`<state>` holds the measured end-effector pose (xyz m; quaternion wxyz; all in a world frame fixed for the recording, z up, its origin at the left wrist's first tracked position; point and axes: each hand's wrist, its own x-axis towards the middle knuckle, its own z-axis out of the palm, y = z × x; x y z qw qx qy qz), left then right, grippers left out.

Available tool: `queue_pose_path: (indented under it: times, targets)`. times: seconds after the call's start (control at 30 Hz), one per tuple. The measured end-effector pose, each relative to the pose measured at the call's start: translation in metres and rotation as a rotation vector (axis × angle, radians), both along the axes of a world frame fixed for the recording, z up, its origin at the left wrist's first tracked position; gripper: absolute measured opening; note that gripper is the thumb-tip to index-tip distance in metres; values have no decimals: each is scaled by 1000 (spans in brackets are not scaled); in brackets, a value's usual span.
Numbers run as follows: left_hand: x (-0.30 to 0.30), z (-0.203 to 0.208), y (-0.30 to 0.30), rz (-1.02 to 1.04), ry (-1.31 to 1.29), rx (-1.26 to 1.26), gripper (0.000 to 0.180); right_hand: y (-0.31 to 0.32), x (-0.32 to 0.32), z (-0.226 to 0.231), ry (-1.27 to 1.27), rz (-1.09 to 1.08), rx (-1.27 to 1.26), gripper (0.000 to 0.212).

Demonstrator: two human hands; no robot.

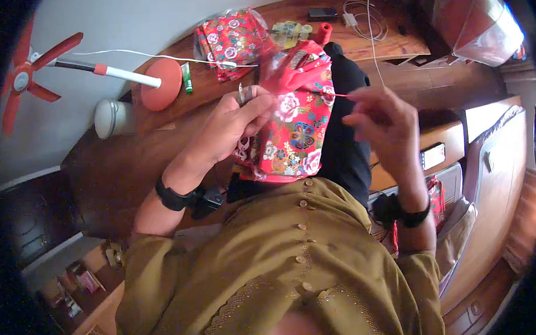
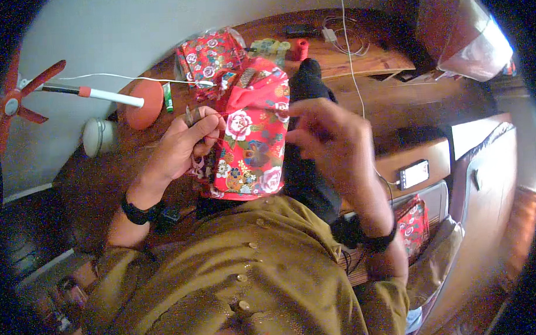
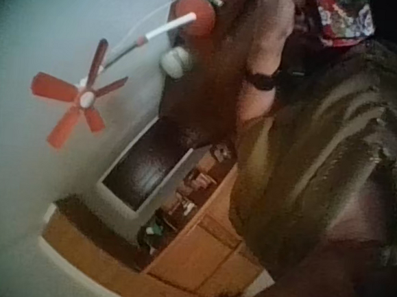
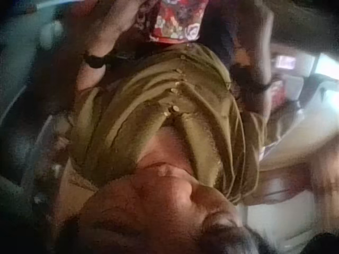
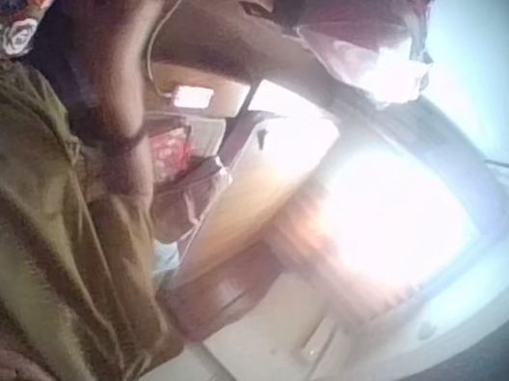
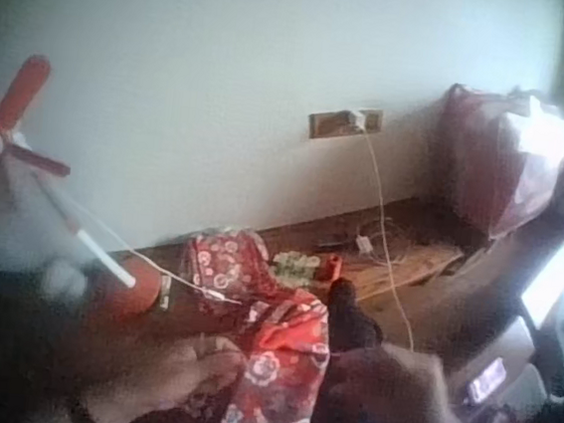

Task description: Hand sewing fabric pouches with floral patterns using a needle and red thread.

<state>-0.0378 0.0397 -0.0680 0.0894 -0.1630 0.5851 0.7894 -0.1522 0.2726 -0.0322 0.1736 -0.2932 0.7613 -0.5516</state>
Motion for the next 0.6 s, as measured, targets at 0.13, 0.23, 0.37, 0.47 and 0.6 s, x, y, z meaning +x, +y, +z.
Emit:
queue_pose_path:
  times: [0.13, 0.23, 0.37, 0.47, 0.6]
  targets:
    - [-3, 4, -3, -14, -39, -8, 21, -31, 11, -8, 82, 33, -18, 22]
    - [-2, 4, -5, -34, -60, 62, 21, -34, 15, -14, 104, 157, 17, 22]
    - [-5, 7, 0, -14, -47, 63, 21, -36, 33, -15, -335, 51, -35, 19]
    - [-6, 9, 3, 6, -51, 121, 21, -44, 37, -31, -423, 94, 23, 17]
    - [-6, 7, 2, -10, -47, 151, 22, -41, 41, -28, -155, 187, 38, 13]
